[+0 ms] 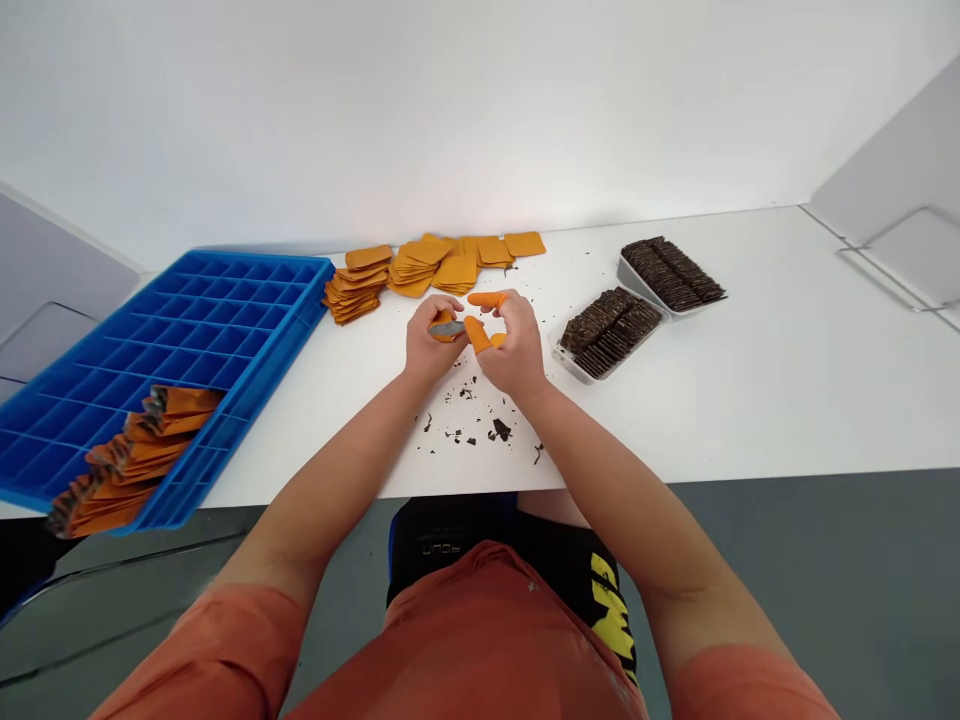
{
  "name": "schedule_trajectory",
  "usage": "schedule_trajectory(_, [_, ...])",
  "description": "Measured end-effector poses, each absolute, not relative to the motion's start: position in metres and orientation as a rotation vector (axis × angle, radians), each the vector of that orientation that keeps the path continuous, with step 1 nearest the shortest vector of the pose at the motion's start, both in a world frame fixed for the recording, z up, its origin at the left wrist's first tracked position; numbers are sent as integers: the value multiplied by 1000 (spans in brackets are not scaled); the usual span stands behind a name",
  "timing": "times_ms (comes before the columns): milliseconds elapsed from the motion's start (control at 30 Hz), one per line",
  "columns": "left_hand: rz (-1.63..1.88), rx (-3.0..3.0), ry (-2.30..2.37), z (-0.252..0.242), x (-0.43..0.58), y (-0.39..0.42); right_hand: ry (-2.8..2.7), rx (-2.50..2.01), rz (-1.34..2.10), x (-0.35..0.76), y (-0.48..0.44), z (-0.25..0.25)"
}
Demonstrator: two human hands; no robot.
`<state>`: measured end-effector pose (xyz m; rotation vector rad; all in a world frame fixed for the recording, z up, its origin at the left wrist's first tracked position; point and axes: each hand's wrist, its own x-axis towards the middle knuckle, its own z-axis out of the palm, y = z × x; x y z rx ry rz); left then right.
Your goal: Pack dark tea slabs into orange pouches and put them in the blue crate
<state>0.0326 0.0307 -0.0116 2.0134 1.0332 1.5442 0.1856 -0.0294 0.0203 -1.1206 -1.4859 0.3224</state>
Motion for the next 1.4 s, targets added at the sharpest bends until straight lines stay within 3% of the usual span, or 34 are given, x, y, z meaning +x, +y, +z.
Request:
schedule_trajectory(533, [1556, 1991, 1031, -11, 36, 37, -1626, -1092, 199, 189, -34, 21])
schedule_trajectory(933, [1596, 1902, 1027, -18, 34, 51, -1582, -1425, -228, 230, -21, 42])
schedule_trajectory(1167, [1570, 1813, 930, -18, 37, 48, -1579, -1700, -148, 261, -25, 73])
schedule_trajectory(1400, [1586, 1772, 936, -14, 41, 45, -1887, -2248, 315, 337, -21, 110])
